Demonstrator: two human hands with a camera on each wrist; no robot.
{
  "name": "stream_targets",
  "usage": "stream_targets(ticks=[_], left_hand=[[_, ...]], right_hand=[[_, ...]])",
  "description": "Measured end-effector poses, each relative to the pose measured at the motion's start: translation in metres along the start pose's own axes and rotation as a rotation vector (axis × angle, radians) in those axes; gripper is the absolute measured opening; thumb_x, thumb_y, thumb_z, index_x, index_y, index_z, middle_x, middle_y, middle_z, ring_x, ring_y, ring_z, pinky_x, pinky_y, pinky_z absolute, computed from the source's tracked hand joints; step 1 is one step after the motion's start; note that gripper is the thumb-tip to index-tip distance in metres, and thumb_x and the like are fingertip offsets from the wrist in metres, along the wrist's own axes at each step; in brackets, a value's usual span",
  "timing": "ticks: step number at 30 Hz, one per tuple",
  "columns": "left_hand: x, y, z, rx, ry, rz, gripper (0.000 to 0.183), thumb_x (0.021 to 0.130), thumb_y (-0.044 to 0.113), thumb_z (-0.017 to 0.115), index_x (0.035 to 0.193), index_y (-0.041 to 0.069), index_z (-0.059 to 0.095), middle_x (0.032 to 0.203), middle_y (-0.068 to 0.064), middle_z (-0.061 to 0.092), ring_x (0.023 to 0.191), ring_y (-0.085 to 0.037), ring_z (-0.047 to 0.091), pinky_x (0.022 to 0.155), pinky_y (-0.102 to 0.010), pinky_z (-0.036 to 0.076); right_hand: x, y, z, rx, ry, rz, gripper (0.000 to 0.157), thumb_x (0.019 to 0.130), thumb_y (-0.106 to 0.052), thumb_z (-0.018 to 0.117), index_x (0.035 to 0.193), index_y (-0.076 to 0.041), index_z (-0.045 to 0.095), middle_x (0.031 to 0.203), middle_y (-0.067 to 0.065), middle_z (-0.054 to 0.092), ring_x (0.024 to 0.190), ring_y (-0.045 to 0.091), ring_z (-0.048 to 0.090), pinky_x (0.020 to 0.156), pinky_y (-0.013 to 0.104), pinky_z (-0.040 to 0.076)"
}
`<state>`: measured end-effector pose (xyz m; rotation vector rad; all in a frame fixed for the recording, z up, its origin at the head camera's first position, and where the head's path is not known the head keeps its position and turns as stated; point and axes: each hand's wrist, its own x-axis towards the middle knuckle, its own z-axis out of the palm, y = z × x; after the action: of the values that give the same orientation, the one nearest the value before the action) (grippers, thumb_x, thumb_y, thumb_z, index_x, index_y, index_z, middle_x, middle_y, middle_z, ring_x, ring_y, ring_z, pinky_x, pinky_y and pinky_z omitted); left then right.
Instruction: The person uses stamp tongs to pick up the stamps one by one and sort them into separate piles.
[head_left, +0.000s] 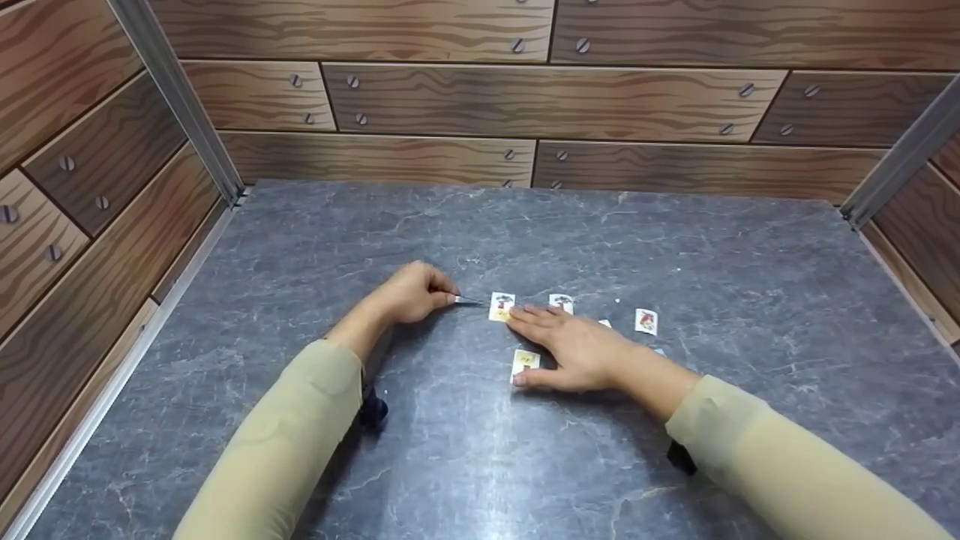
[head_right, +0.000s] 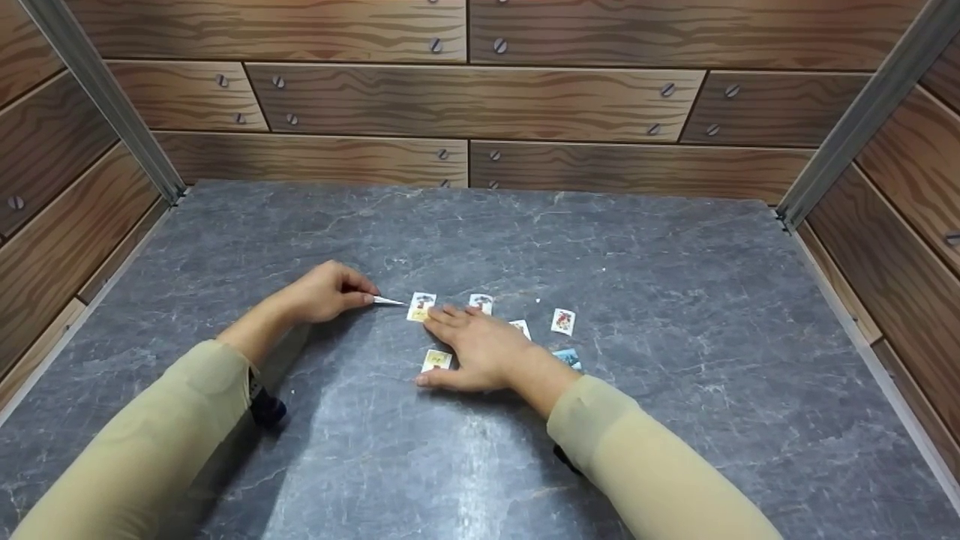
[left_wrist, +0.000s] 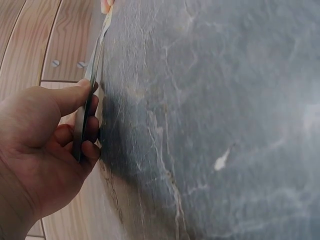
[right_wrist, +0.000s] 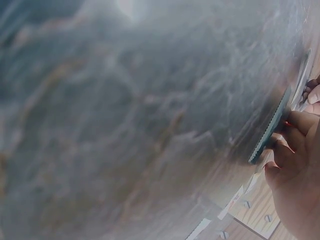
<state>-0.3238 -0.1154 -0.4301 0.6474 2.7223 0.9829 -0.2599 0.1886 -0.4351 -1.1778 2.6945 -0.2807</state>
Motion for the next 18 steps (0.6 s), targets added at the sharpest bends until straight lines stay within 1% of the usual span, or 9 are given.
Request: stream_targets(ticks=[3,9,13,18], left_hand=[[0.0001,0.0001,0.0008,0.010,0.008,-0.004,0.015,0.099,0.010,0.072,0.107,0.003,0.083,0.097,-0.005,0.080,0.083,-0.012,0.059,0.085,-0.036,0.052],[-0.0011,0.0018,0.0029,-0.006,0.023,-0.019,0.013,0.099,0.008,0.071,0.103,0.002,0.082,0.090,-0.002,0.077,0.079,-0.011,0.056,0.080,-0.031,0.049],[-0.0014,0.0028,0.0036,-0.016,0.021,-0.036,0.013,0.099,0.008,0.071,0.102,0.001,0.082,0.090,-0.002,0.076,0.079,-0.011,0.055,0.080,-0.030,0.048],[-0.0010,0.0036,0.0037,-0.015,0.020,-0.047,0.014,0.100,0.009,0.070,0.102,0.001,0.082,0.090,-0.003,0.076,0.081,-0.012,0.055,0.081,-0.031,0.048]], right_hand=[[0.0000,-0.0004,-0.0004,0.000,-0.003,0.001,0.100,0.096,-0.081,0.049,0.167,-0.013,0.032,0.173,0.004,0.029,0.158,0.033,0.026,0.125,0.054,0.024],[0.0006,-0.0001,-0.0008,-0.016,-0.006,-0.011,0.100,0.096,-0.080,0.050,0.168,-0.013,0.032,0.173,0.005,0.028,0.158,0.032,0.026,0.126,0.053,0.022],[0.0003,0.0004,-0.0011,-0.026,-0.004,-0.026,0.099,0.097,-0.079,0.049,0.167,-0.012,0.032,0.173,0.005,0.029,0.158,0.030,0.026,0.126,0.052,0.021],[-0.0007,0.0004,-0.0023,-0.034,-0.011,-0.029,0.100,0.097,-0.080,0.046,0.168,-0.011,0.030,0.173,0.006,0.026,0.159,0.030,0.024,0.127,0.050,0.018]])
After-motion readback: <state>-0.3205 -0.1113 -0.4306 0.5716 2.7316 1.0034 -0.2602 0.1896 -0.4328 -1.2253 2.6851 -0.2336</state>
